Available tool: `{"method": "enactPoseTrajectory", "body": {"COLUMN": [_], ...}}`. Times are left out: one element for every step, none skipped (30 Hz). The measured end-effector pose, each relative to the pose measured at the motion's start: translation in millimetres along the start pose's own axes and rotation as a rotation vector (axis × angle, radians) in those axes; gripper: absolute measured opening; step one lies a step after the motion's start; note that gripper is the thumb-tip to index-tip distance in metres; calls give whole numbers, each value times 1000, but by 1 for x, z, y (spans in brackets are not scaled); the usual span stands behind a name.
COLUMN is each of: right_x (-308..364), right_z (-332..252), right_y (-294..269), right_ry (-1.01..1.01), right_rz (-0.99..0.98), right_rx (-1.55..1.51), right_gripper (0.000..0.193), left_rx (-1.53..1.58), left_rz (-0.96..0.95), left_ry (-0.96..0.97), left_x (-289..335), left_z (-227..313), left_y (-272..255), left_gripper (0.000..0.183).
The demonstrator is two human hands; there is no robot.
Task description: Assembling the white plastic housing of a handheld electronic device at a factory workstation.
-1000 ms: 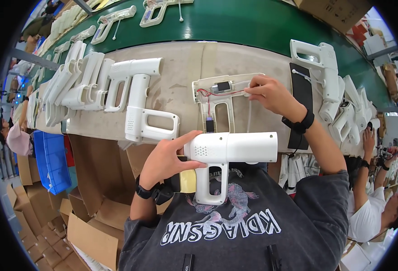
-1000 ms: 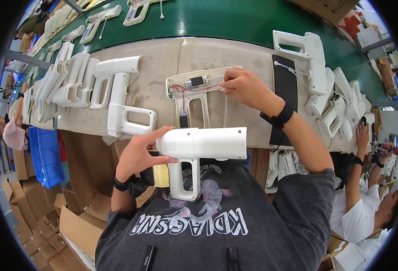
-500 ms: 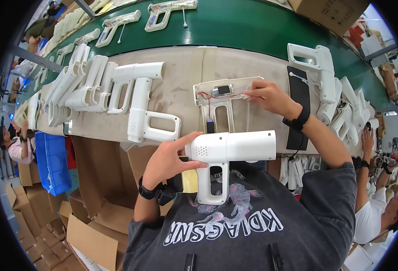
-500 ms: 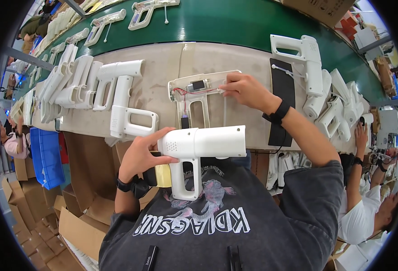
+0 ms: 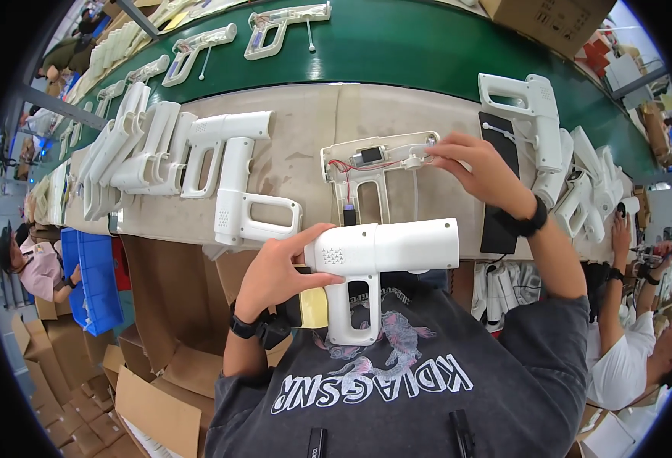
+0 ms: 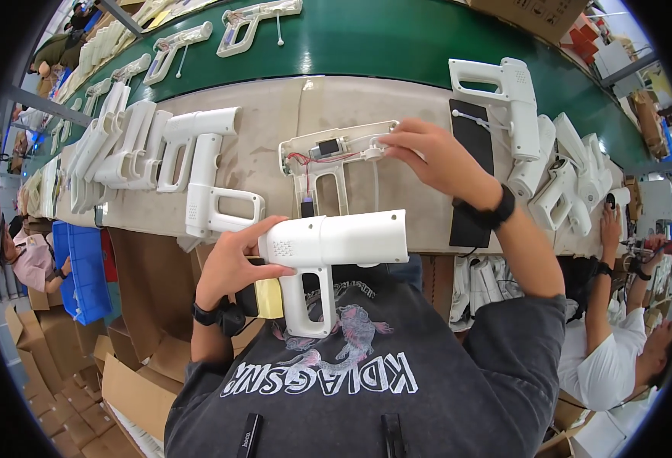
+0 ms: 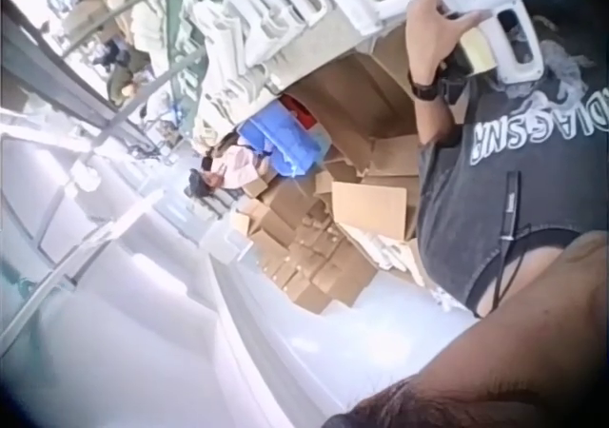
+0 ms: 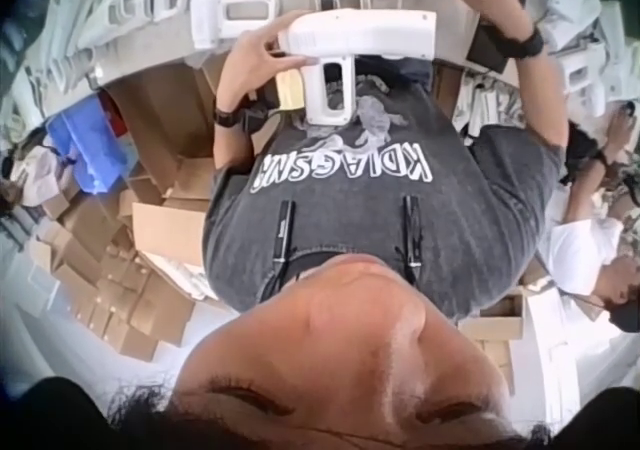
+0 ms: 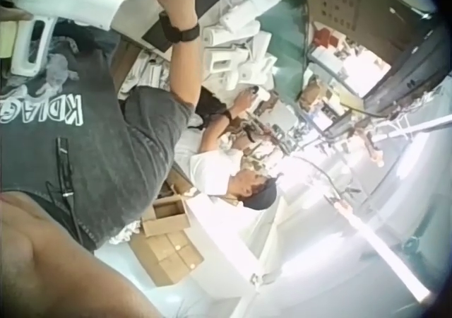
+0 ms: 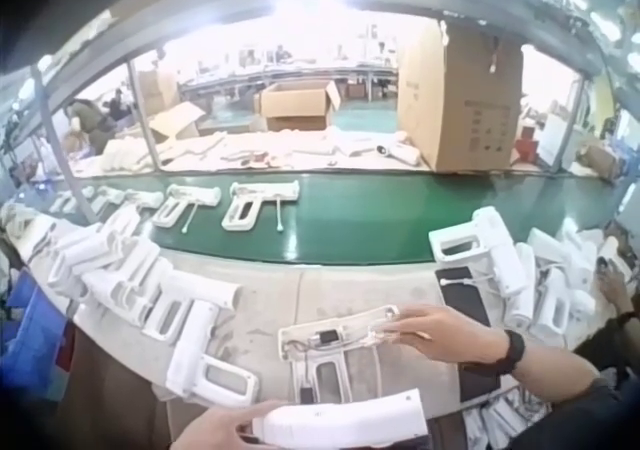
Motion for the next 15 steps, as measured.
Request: {"method": "enactPoseTrajectory", "body": {"right_x": [11,23,31,42,53,61,68,71,72,72,70,67,63,57,52], "right_z": [-14,-28,-46,-72,-91,-96,-94,-88,-82,-80,-78,-74,-69,-62,-55], "right_y": [-5,-8,-9,-4,3,11,23,33,35,34,30,25,23,18,10], "right_ry": [-35,-68,-79,-141,-208,-199,-173,-150,-169,-167,-135,-104,-106,-113,-122], "right_rz": [-52,-104,-112,-148,-185,-180,-164,-150,-105,-105,-92,-78,-80,-43,-5], "right_rx": [-71,-139,-150,-38,70,69,229,389,400,399,281,164,163,119,74], "right_gripper": [45,53,53,63,73,73,79,84,84,84,84,83,83,82,80], "left_rx": [0,3,3,6,8,9,8,-16,-41,-41,-60,-78,-78,-90,-105], "left_rz": [-1,7,27,15,48,79,71,76,82,79,79,79,80,85,90], "left_ry": [-3,-27,-66,-60,-24,15,19,8,-3,-3,-28,-55,-57,-62,-69], "left_x": [1,1,6,3,1,-1,-2,-2,-2,-3,-4,-4,-7,-13,-18], "left_z": [-2,-7,-10,-13,-13,-11,-8,-6,-4,-2,-1,1,4,7,12], "left_y": [0,0,-1,3,2,2,2,2,0,0,-1,-2,-5,-8,-12], "left_gripper": [75,75,74,74,75,76,76,75,75,75,74,73,73,72,70]}}
Point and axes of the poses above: each hand's wrist, its own x-axis away from the middle knuckle, its own y-axis out of the palm, z = x × y, the point moved 7 cm from there along -x, towards the middle knuckle, and after that the axes turned 8 degrees about y, right-handed, at the moved point
